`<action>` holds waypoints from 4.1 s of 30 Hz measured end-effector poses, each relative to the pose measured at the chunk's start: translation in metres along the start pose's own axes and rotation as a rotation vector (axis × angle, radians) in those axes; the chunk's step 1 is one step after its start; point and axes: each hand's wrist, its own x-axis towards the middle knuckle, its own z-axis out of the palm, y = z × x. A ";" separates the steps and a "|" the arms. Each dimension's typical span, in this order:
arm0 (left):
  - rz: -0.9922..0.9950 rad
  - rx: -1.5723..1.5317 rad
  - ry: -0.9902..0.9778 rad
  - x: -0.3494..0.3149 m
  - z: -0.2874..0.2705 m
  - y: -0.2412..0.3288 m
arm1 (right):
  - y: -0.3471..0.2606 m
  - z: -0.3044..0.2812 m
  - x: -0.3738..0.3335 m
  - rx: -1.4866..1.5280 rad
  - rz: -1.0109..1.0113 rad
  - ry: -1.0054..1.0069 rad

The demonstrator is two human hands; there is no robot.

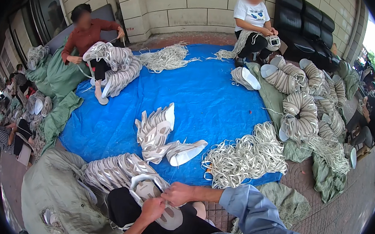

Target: The person sits on a blue tarp outdoors and threads white shoelaces through the eyelets of a white sneaker. They pull the laces tight and adjust the fit, repeating the process for multiple shoes in a pile nearby.

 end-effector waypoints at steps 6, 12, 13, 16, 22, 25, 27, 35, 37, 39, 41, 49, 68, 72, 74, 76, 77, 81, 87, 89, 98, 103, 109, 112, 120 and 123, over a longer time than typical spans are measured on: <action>-0.020 0.027 -0.099 0.002 -0.005 -0.002 | -0.006 -0.003 0.000 -0.010 0.013 0.051; 0.077 0.133 0.054 0.001 -0.001 -0.005 | -0.003 0.004 0.002 -0.049 0.017 0.008; 0.058 0.102 0.039 0.002 -0.002 -0.006 | -0.002 0.005 0.004 -0.081 0.015 0.010; -0.055 0.039 -0.117 0.009 -0.011 -0.010 | -0.001 0.006 0.009 -0.102 -0.084 0.047; -0.034 0.172 -0.162 0.014 -0.013 -0.006 | -0.006 -0.005 0.008 -0.147 -0.065 -0.042; 0.062 0.322 -0.051 0.014 -0.008 -0.005 | -0.004 -0.006 0.006 -0.173 -0.033 -0.081; 0.061 0.236 -0.044 0.013 -0.010 -0.008 | -0.004 -0.003 0.009 -0.151 -0.066 -0.024; 0.093 0.156 -0.142 0.012 -0.018 -0.006 | -0.013 -0.014 0.015 -0.173 -0.152 0.057; 0.260 0.241 -0.009 0.016 -0.018 -0.002 | -0.012 -0.019 0.014 -0.162 -0.127 0.083; 0.261 0.283 0.011 0.011 -0.018 -0.001 | -0.013 -0.021 0.011 -0.137 -0.069 0.058; 0.367 0.427 0.049 0.004 -0.024 -0.004 | -0.013 -0.021 0.007 -0.052 0.013 0.047; 0.325 0.204 0.544 -0.042 -0.072 -0.011 | -0.021 -0.040 0.027 0.577 0.491 -0.077; 0.418 -0.137 0.675 -0.043 -0.068 -0.014 | -0.053 -0.011 0.078 1.007 0.594 0.191; 0.312 -0.251 0.670 -0.041 -0.056 -0.017 | -0.049 -0.010 0.075 1.089 0.791 0.169; 0.306 -0.270 0.657 -0.035 -0.049 -0.016 | -0.047 -0.012 0.071 1.165 0.831 0.127; 0.305 -0.295 0.651 -0.030 -0.044 -0.015 | -0.046 -0.014 0.068 1.204 0.890 0.098; 0.306 -0.308 0.650 -0.028 -0.043 -0.014 | -0.047 -0.016 0.068 1.233 0.922 0.092; 0.061 -0.541 0.578 -0.024 -0.042 -0.002 | -0.045 -0.026 0.072 1.260 1.022 0.069; 0.170 -1.016 0.702 -0.030 -0.048 0.015 | -0.048 -0.030 0.080 1.406 0.801 0.056; 0.123 -0.896 0.620 -0.031 -0.052 0.013 | -0.052 -0.024 0.086 1.405 0.835 0.033; 0.057 -1.149 0.624 -0.025 -0.049 -0.006 | -0.040 -0.036 0.088 1.380 0.936 0.071; 0.119 -1.257 0.626 -0.026 -0.043 -0.016 | -0.044 -0.029 0.094 1.333 0.814 0.040; 0.044 -1.453 0.616 -0.027 -0.042 -0.017 | -0.046 -0.021 0.099 1.305 0.695 0.196; 0.056 -1.451 0.635 -0.025 -0.041 -0.014 | -0.046 -0.018 0.099 1.329 0.687 0.182; -0.001 -1.238 0.605 -0.039 -0.028 -0.012 | -0.030 -0.029 0.096 1.301 0.835 0.046; 0.049 -0.719 0.787 -0.053 -0.019 0.001 | -0.024 -0.043 0.107 1.192 0.776 -0.053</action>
